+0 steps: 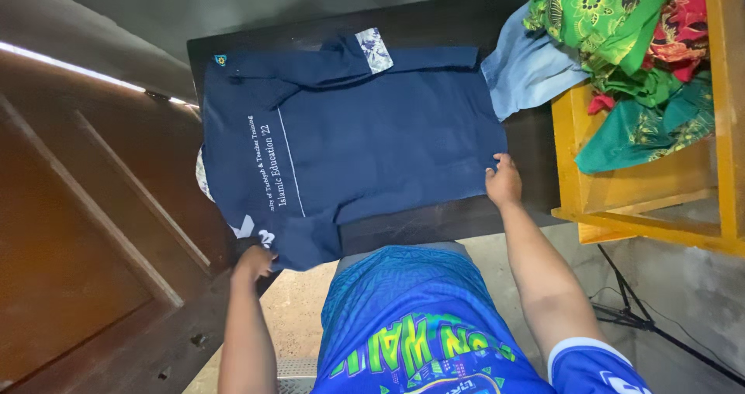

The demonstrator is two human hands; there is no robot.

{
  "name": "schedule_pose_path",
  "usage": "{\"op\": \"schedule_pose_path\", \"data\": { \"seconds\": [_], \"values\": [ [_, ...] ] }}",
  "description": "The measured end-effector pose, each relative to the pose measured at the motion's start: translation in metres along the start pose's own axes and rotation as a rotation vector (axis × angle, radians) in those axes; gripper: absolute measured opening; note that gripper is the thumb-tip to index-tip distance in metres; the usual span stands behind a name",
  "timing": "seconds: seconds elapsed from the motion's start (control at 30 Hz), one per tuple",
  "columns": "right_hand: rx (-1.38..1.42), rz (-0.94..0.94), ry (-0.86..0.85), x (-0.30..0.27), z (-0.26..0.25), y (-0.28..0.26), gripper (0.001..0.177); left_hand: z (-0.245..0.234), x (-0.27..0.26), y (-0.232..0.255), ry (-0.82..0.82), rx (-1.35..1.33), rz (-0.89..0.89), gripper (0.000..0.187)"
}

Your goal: The person folds a patterned short-sleeved shirt and places it on a wooden shelf. Then the person folds a navy blue long-sleeved shirt on a dark table and places it on the same shelf.

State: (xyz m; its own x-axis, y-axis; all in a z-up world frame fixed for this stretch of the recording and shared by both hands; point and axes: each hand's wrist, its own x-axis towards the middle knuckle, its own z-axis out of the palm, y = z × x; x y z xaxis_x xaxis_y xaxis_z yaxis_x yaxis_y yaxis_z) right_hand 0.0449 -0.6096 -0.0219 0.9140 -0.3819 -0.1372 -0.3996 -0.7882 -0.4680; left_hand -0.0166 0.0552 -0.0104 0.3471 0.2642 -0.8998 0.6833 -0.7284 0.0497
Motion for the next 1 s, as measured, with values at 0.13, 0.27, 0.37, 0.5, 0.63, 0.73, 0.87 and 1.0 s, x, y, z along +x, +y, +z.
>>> {"op": "schedule_pose_path", "data": {
  "seconds": [0.13,0.27,0.37,0.5,0.63,0.73,0.87,1.0],
  "values": [
    [-0.002,-0.009,0.009,-0.002,0.0,0.002,0.044,-0.049,-0.001,0.033,-0.183,-0.635,0.19,0.038],
    [0.011,-0.019,-0.01,-0.003,-0.002,0.004,0.044,-0.085,-0.045,0.077,-0.202,-1.562,0.879,0.031],
    [-0.01,-0.041,0.023,-0.002,-0.001,0.002,0.044,-0.089,-0.059,0.099,0.29,-1.358,0.735,0.055],
    [-0.01,0.025,-0.009,-0.003,-0.002,-0.001,0.045,-0.066,-0.065,0.086,0.443,-0.083,0.241,0.094],
    [-0.006,0.027,-0.009,-0.004,0.0,0.001,0.045,-0.017,-0.052,0.079,-0.005,0.216,-0.02,0.106],
    [-0.032,0.056,-0.011,0.002,-0.001,-0.001,0.046,0.03,-0.034,0.07,0.174,0.328,0.084,0.085],
    [-0.011,0.088,-0.012,-0.001,0.002,-0.003,0.045,0.049,-0.001,0.056,0.23,0.253,0.265,0.055],
    [0.013,0.047,-0.001,-0.003,0.003,0.0,0.045,0.006,0.005,0.098,0.053,0.721,0.826,0.05]
  ]
}}
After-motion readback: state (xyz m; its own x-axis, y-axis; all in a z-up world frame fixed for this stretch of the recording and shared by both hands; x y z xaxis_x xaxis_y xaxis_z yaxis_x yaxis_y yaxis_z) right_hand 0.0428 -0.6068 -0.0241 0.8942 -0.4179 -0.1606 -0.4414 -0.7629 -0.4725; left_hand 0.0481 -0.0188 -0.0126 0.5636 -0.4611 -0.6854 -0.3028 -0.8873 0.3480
